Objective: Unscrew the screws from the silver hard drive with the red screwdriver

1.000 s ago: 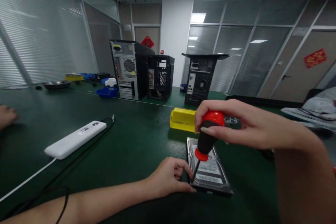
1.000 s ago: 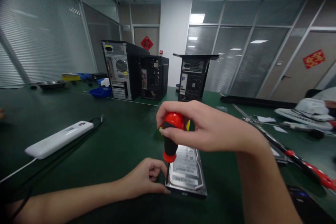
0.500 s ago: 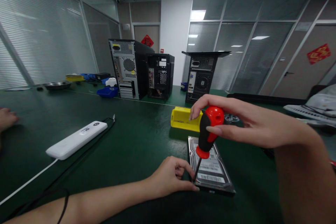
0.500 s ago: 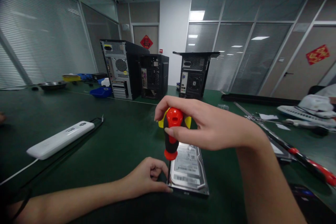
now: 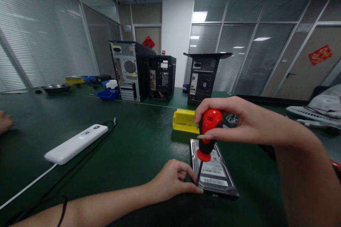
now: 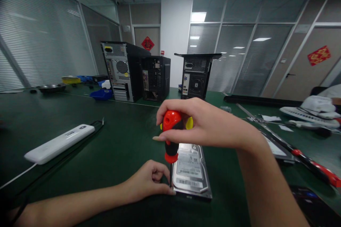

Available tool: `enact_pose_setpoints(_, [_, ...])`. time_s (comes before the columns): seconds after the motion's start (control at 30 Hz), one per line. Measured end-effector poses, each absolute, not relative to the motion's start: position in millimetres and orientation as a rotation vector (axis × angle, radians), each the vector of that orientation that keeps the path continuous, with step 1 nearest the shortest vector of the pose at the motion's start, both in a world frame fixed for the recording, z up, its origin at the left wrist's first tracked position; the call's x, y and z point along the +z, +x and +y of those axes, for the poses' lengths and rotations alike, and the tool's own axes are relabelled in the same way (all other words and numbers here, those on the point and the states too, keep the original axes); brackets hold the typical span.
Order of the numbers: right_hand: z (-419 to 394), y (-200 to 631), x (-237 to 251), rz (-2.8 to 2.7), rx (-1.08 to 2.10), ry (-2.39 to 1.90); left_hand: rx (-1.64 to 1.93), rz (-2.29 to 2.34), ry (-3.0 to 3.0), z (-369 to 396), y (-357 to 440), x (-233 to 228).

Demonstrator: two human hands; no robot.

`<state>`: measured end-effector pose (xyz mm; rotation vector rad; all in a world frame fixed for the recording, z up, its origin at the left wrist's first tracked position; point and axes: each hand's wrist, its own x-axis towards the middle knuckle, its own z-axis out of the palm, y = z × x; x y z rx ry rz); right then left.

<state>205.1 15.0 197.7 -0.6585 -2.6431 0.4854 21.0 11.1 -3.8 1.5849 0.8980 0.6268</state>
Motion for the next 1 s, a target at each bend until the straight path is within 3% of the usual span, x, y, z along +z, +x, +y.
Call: enact_pose_setpoints(1.0, [16.0, 205.6, 198.4, -2.649, 0.481, -0.647, 0.597, 0.936, 1.657, 10.2, 18.7, -4.7])
